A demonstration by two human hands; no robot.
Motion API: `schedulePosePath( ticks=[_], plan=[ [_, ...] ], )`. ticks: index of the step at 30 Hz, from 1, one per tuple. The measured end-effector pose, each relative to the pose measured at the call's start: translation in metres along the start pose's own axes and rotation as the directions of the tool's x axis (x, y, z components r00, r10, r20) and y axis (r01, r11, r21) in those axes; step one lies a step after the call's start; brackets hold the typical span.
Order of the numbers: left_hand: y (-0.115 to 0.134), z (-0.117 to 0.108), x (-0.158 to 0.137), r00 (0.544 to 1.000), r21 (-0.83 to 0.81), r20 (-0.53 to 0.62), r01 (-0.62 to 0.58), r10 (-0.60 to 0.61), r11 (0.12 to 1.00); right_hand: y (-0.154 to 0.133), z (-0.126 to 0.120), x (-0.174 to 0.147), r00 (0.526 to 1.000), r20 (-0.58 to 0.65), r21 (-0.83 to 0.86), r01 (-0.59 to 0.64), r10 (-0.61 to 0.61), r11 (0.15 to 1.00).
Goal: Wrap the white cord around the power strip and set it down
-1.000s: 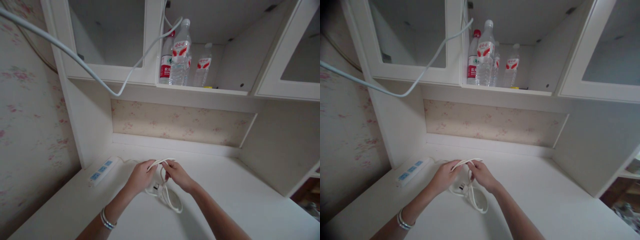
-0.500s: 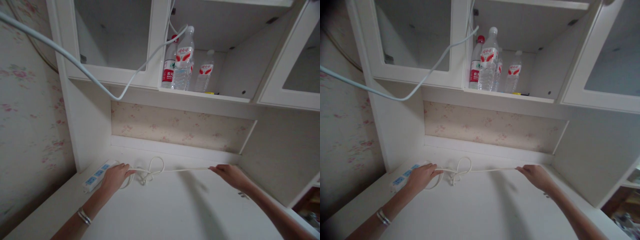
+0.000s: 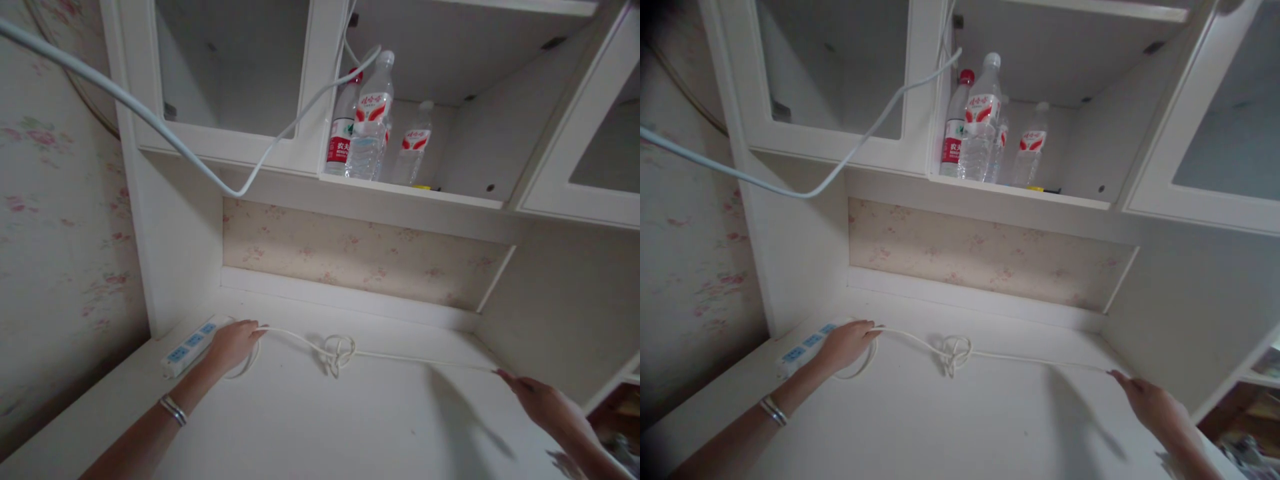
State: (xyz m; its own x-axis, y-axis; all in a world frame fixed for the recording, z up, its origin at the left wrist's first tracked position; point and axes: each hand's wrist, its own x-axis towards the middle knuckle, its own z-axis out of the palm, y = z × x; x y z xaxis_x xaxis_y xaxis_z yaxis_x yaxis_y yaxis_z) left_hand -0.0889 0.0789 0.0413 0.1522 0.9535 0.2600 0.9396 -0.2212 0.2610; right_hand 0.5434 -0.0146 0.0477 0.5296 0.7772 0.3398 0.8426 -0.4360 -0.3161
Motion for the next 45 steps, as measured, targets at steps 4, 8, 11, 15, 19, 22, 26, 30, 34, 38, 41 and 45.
schedulePosePath(
  ticks=[4, 8, 11, 15, 19, 22, 26, 30, 34, 38, 41, 45],
  plan=[
    [0.016, -0.012, 0.002, 0.994, -0.321, 0.059, 0.102, -0.088, 0.942, -0.046, -0.004, -0.008, 0.999, 0.033, 0.052, -0.036, 0.035, 0.998],
    [0.036, -0.023, -0.004, 0.979, -0.764, 0.192, 0.194, -0.07, 0.616, -0.113, -0.014, -0.024, 0.997, 0.02, 0.132, 0.069, -0.072, 0.989],
    [0.051, -0.026, -0.01, 0.971, -0.915, 0.236, 0.232, -0.029, 0.33, -0.157, -0.018, -0.043, 0.951, 0.124, 0.273, 0.241, -0.282, 0.931],
    [0.068, -0.024, -0.017, 0.954, -0.93, 0.299, 0.284, 0.034, 0.235, -0.196, -0.023, -0.074, 0.826, 0.28, 0.501, 0.308, -0.489, 0.809],
    [0.08, -0.019, -0.018, 0.944, -0.938, 0.317, 0.298, 0.087, 0.179, -0.221, -0.038, -0.099, 0.67, 0.445, 0.693, 0.164, -0.595, 0.702],
    [0.087, -0.015, -0.016, 0.943, -0.94, 0.313, 0.29, 0.113, 0.182, -0.234, -0.05, -0.111, 0.486, 0.49, 0.721, 0.241, -0.723, 0.65],
    [0.089, -0.015, -0.014, 0.936, -0.933, 0.313, 0.272, 0.16, 0.236, -0.245, -0.049, -0.121, 0.58, 0.354, 0.418, 0.604, -0.734, 0.679],
    [0.084, -0.016, -0.009, 0.947, -0.924, 0.282, 0.225, 0.154, 0.31, -0.25, -0.042, -0.119, 0.741, 0.074, 0.094, 0.661, -0.667, 0.745],
    [0.078, -0.01, -0.001, 0.975, -0.881, 0.202, 0.139, 0.093, 0.453, -0.258, -0.043, -0.12, 0.801, 0.156, 0.401, 0.483, -0.578, 0.778],
    [0.087, -0.007, -0.002, 0.977, -0.884, 0.181, 0.11, 0.116, 0.455, -0.274, -0.041, -0.136, 0.76, 0.39, 0.763, 0.049, -0.519, 0.645],
    [0.102, -0.013, -0.012, 0.952, -0.902, 0.217, 0.109, 0.218, 0.419, -0.292, -0.038, -0.149, 0.702, 0.39, 0.884, -0.104, -0.595, 0.456],
    [0.123, -0.023, -0.029, 0.89, -0.894, 0.238, 0.045, 0.389, 0.445, -0.318, -0.033, -0.155, 0.68, 0.288, 0.951, -0.12, -0.675, 0.285]
  ],
)
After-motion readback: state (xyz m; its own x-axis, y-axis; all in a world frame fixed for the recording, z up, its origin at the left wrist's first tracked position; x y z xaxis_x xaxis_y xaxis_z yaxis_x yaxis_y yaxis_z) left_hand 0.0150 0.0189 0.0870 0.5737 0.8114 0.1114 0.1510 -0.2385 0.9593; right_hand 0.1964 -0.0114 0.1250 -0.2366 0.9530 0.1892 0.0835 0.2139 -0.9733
